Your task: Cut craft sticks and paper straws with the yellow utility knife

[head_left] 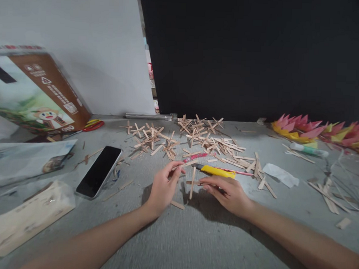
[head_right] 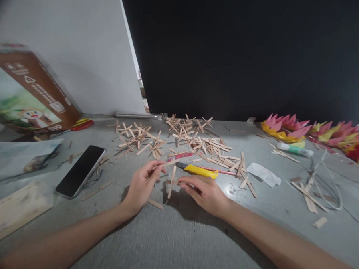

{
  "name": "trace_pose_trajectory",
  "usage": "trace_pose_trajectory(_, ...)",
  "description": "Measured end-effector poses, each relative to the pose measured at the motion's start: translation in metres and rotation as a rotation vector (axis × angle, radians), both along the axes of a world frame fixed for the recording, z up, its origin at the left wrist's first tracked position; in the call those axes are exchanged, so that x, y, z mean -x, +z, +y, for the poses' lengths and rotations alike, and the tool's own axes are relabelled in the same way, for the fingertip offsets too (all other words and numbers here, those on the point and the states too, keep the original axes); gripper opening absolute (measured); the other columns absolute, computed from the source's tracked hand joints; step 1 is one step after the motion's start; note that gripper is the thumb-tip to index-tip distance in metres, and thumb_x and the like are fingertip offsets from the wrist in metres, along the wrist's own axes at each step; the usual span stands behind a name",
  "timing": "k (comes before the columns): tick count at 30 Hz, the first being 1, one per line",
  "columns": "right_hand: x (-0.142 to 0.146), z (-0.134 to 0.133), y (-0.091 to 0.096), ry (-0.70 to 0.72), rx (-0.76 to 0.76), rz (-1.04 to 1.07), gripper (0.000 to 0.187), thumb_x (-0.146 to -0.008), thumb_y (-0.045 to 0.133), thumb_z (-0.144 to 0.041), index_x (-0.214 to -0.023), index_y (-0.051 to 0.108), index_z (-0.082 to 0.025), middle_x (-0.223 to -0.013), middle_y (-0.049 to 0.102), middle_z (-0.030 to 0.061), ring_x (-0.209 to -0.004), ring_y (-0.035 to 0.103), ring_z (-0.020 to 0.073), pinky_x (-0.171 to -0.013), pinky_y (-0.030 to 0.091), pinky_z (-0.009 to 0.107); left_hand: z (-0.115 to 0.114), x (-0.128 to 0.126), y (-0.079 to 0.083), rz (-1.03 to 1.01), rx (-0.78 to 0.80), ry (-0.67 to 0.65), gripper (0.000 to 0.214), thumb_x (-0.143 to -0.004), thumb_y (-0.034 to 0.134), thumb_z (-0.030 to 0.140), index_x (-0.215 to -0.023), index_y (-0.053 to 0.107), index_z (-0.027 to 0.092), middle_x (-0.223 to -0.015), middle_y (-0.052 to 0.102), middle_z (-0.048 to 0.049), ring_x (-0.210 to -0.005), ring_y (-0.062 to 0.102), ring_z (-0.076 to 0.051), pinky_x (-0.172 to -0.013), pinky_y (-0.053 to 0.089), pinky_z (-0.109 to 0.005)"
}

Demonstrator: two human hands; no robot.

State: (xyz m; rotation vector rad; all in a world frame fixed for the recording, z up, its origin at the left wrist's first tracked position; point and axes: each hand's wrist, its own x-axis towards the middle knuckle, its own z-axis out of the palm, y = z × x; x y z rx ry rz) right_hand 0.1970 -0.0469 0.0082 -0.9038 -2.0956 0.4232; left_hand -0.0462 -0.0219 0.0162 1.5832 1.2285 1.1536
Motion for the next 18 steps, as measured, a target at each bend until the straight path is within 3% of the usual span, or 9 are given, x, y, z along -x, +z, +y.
trace_pose_trajectory(3, -0.001, 0.000, 0.004, 0.024, 0.163, 0.080, 0.024, -0.106, 0.057, -0.036, -0.116, 0.075, -0.025, -0.096, 0.081, 0.0047, -0.083, 0.076, 0.0157, -0.074, 0.060, 0.025, 0.002, -0.002, 0.004, -0.061, 0.065, -0.058, 0.032, -0.101, 0.054, 0.045, -0.115, 0.069, 0.020, -0.096, 0.076, -0.0045, -0.074, 0.062, -0.015, -0.072, 0.050, -0.026)
trace_pose_trajectory(6, -0.002, 0.003, 0.009, 0.040, 0.495, 0.192, 0.031, -0.105, 0.056, -0.046, -0.112, 0.075, -0.024, -0.077, 0.076, 0.0023, -0.059, 0.067, 0.0130, -0.054, 0.054, 0.022, 0.003, -0.004, 0.005, -0.087, 0.094, -0.104, 0.033, -0.101, 0.053, 0.047, -0.111, 0.068, 0.019, -0.092, 0.076, -0.0042, -0.071, 0.059, -0.015, -0.071, 0.049, -0.027)
trace_pose_trajectory(9, -0.003, 0.008, 0.011, 0.012, 0.683, 0.329, 0.038, -0.101, 0.058, -0.055, -0.110, 0.074, -0.021, -0.069, 0.072, 0.0010, -0.050, 0.059, 0.0115, -0.047, 0.047, 0.022, 0.002, -0.005, 0.003, -0.108, 0.099, -0.136, 0.033, -0.102, 0.051, 0.049, -0.108, 0.064, 0.019, -0.090, 0.076, -0.0053, -0.075, 0.060, -0.016, -0.072, 0.047, -0.028)
trace_pose_trajectory(14, -0.003, 0.012, 0.011, 0.001, 0.738, 0.399, 0.039, -0.098, 0.063, -0.055, -0.108, 0.074, -0.019, -0.069, 0.071, 0.0016, -0.050, 0.056, 0.0097, -0.046, 0.043, 0.020, -0.001, -0.005, 0.002, -0.149, 0.131, -0.175, 0.029, -0.105, 0.048, 0.048, -0.110, 0.057, 0.020, -0.087, 0.075, -0.0043, -0.075, 0.058, -0.017, -0.074, 0.045, -0.029)
trace_pose_trajectory(18, -0.002, 0.011, 0.010, -0.013, 0.739, 0.415, 0.038, -0.098, 0.064, -0.054, -0.108, 0.075, -0.018, -0.070, 0.072, 0.0020, -0.051, 0.056, 0.0091, -0.046, 0.043, 0.019, -0.003, -0.006, 0.005, -0.144, 0.153, -0.147, 0.030, -0.105, 0.045, 0.047, -0.092, 0.054, 0.021, -0.083, 0.069, -0.0028, -0.076, 0.056, -0.016, -0.076, 0.045, -0.030)
